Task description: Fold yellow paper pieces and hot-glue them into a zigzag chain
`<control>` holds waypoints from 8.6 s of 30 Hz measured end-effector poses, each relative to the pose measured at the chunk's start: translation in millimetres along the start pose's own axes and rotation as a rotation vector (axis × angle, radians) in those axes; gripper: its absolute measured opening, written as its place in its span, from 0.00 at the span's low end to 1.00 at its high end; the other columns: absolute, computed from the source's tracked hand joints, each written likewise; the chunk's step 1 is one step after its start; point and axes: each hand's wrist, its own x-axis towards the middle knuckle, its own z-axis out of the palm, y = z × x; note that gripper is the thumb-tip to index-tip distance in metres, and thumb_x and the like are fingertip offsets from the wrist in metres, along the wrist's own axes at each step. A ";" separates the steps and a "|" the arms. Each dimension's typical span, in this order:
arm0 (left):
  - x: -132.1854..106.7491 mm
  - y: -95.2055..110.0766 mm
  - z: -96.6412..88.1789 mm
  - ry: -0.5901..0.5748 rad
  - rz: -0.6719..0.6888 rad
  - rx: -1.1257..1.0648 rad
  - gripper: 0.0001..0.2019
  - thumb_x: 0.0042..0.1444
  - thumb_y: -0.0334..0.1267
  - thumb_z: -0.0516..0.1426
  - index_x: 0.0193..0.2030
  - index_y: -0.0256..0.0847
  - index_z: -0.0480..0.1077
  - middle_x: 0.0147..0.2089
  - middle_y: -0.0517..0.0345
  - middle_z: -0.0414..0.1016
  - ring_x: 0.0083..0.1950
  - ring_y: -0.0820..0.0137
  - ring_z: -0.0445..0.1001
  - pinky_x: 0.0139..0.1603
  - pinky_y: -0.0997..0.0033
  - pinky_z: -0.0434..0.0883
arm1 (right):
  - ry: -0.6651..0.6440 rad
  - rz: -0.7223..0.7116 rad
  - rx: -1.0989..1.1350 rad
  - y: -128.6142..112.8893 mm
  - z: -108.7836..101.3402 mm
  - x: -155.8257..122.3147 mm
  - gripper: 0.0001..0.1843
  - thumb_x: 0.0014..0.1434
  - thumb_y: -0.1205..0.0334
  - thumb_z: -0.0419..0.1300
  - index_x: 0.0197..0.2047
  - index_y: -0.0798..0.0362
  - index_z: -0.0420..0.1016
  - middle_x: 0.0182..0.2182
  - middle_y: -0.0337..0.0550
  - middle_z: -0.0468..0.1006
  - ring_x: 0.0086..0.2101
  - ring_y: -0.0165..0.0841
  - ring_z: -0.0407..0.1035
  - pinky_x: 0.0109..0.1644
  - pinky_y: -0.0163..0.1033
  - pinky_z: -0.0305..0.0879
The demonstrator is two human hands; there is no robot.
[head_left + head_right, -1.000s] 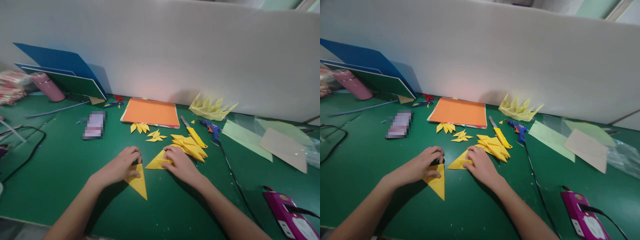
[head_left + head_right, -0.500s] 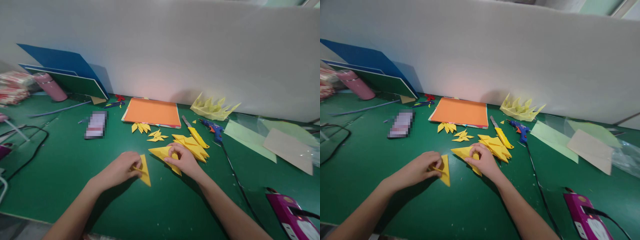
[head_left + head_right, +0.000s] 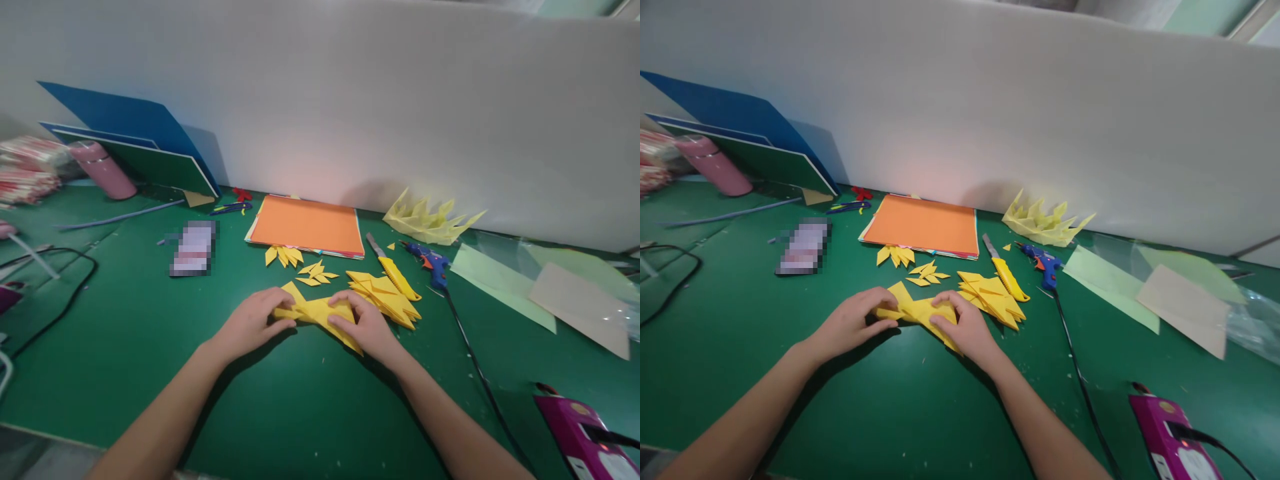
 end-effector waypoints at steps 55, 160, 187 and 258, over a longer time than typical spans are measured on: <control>-0.2 -6.1 17.3 0.038 0.116 0.027 0.05 0.59 0.37 0.58 0.40 0.41 0.65 0.50 0.52 0.72 0.52 0.62 0.68 0.55 0.55 0.65 | -0.112 -0.295 -0.673 -0.8 2.7 -11.3 0.20 0.64 0.56 0.51 0.58 0.50 0.67 0.61 0.53 0.61 0.59 0.46 0.56 0.60 0.58 0.56; -2.0 11.0 28.9 0.172 0.281 0.272 0.11 0.64 0.33 0.51 0.33 0.39 0.72 0.40 0.54 0.75 0.41 0.67 0.69 0.43 0.66 0.69 | -0.377 -0.500 -0.705 -3.6 11.9 -24.6 0.21 0.65 0.65 0.48 0.59 0.64 0.66 0.57 0.56 0.69 0.58 0.46 0.62 0.62 0.54 0.60; -12.6 21.2 36.7 0.198 0.058 0.228 0.11 0.64 0.36 0.51 0.32 0.39 0.71 0.34 0.56 0.71 0.37 0.67 0.69 0.37 0.68 0.68 | -0.067 -0.251 -0.547 -3.7 21.3 -6.9 0.11 0.58 0.64 0.58 0.45 0.53 0.74 0.43 0.50 0.73 0.45 0.43 0.65 0.50 0.49 0.64; 1.2 30.3 38.0 0.240 -0.716 -1.154 0.19 0.41 0.44 0.68 0.36 0.34 0.73 0.34 0.52 0.80 0.34 0.67 0.78 0.36 0.69 0.77 | 0.145 0.082 0.296 -11.8 36.5 6.1 0.08 0.44 0.57 0.64 0.28 0.52 0.75 0.27 0.41 0.78 0.31 0.36 0.72 0.39 0.40 0.67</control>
